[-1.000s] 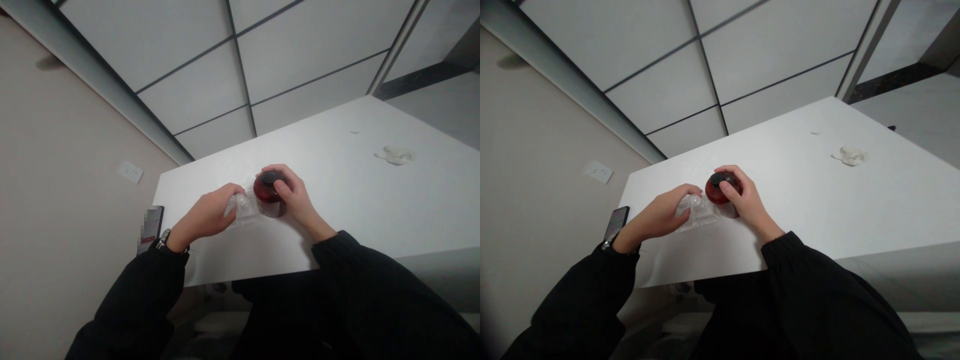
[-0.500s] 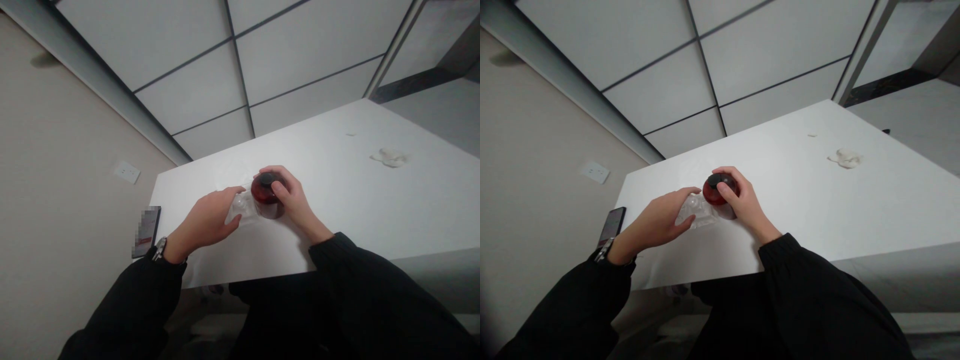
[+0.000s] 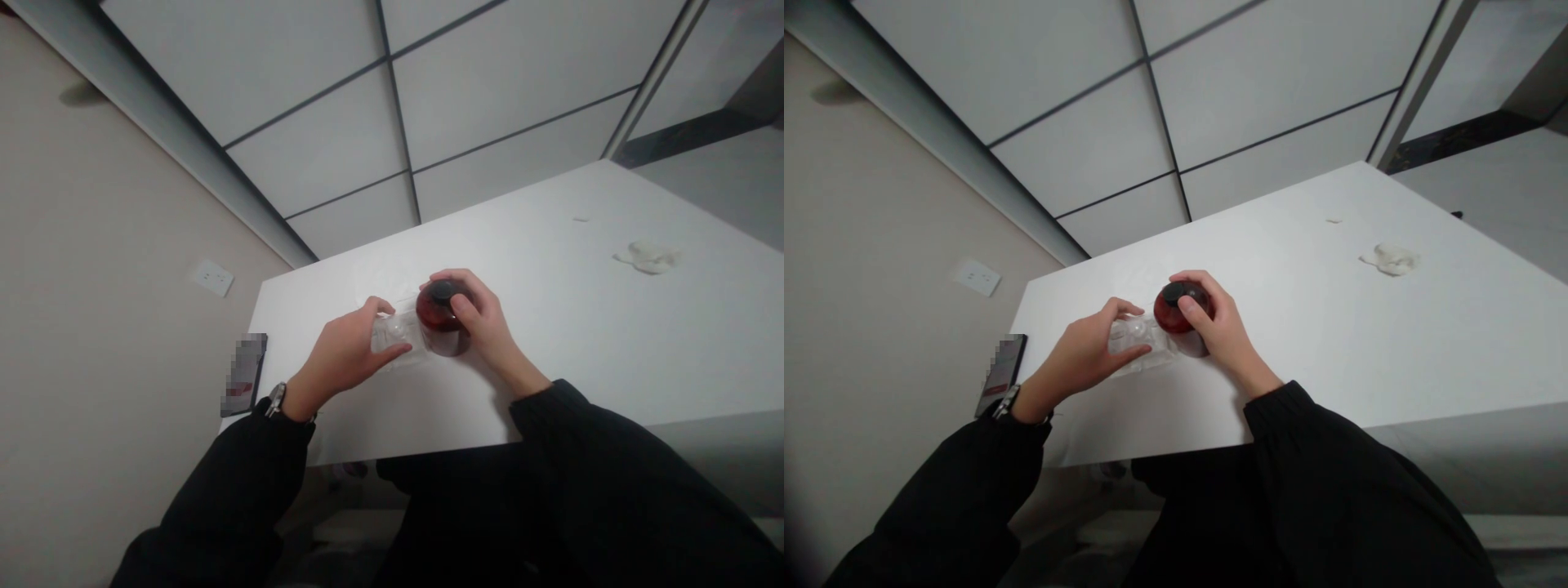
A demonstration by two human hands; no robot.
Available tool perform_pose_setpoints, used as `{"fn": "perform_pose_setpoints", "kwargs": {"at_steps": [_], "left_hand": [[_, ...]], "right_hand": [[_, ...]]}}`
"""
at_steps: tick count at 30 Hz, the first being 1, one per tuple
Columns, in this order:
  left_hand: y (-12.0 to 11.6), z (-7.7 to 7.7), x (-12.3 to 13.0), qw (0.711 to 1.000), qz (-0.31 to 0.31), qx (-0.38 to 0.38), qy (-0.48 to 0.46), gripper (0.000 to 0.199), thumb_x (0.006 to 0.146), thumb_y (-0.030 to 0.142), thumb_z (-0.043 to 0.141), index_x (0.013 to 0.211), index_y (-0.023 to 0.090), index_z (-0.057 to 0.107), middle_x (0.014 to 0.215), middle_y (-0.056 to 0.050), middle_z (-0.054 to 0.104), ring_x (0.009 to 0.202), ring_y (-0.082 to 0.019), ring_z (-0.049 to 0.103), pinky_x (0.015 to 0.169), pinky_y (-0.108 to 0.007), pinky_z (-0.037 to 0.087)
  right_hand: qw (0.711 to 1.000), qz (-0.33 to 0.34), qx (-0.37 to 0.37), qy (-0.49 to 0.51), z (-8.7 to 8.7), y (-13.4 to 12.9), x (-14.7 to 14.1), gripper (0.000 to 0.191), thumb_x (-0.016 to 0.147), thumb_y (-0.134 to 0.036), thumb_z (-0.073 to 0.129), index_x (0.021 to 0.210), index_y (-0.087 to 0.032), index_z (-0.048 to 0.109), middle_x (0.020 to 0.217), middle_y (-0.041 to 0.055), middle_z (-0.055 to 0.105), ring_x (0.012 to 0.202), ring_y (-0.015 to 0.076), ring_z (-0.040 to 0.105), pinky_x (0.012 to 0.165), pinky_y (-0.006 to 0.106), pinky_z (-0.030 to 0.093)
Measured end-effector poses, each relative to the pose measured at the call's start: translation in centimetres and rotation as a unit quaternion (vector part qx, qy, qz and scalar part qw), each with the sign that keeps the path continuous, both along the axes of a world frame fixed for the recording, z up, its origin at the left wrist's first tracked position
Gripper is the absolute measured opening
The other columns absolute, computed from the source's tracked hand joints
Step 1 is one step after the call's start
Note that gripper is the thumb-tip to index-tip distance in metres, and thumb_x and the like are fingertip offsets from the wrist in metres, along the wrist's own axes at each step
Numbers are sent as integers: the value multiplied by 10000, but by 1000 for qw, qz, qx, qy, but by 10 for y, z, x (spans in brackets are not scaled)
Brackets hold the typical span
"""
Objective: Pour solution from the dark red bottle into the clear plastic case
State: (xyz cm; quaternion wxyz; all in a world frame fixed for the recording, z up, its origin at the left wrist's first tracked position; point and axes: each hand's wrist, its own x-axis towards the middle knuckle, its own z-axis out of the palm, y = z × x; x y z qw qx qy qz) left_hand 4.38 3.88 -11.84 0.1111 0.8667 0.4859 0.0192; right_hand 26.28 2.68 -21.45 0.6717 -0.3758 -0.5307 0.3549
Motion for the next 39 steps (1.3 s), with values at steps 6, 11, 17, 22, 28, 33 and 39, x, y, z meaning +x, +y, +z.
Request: {"fn": "perform_pose_setpoints", "kwargs": {"at_steps": [6,11,17,22,28,33,39], "left_hand": [[0,-2,-2,999,-22,4,-23,338,977,333,671,1296,238,612,1338,-81,774,1210,-334,757,999,-468,581],[2,-1,-1,999,-12,1,-33,462,947,434,761,1324,228,590,1300,-93,765,1154,-318,756,953,-445,596],[7,-4,-2,996,-43,20,-72,218,987,408,720,1104,230,675,1176,-62,747,1104,-267,723,954,-416,586],[8,-2,-7,989,-100,-21,-105,396,1000,300,667,1393,260,634,1349,-72,733,1230,-253,707,1083,-423,570],[6,-3,-4,993,-52,-7,-106,616,952,363,783,1506,233,547,1376,-93,738,1223,-264,727,1103,-416,569],[8,0,-7,990,-71,-45,-111,729,954,270,729,1615,261,421,1366,-96,720,1253,-260,713,1113,-419,548],[8,5,2,998,-35,8,-54,782,912,386,847,1590,272,474,1188,-54,773,1104,-276,761,977,-391,582]], "right_hand": [[1000,-2,0,-2,1,1,-1,532,947,-769,654,1144,-282,738,1137,60,781,1058,264,722,967,457,560],[1000,5,-9,7,0,1,-1,551,930,-781,662,1149,-281,734,1148,63,776,1073,268,714,994,471,550],[1000,5,-15,4,2,0,-1,553,924,-781,667,1144,-278,734,1154,67,776,1082,271,712,1003,483,548],[1000,1,-9,-4,2,0,0,563,925,-792,653,1135,-276,731,1148,67,779,1083,271,716,1007,486,552],[1000,0,-4,-4,3,0,1,545,934,-779,654,1136,-279,737,1154,66,778,1076,267,719,990,475,559],[1000,-1,-13,-7,4,-1,1,577,914,-816,646,1125,-285,729,1146,68,779,1073,273,723,992,484,572],[1000,-7,-11,-6,4,-1,1,588,909,-825,644,1112,-281,735,1145,74,785,1086,278,723,999,487,571]]}}
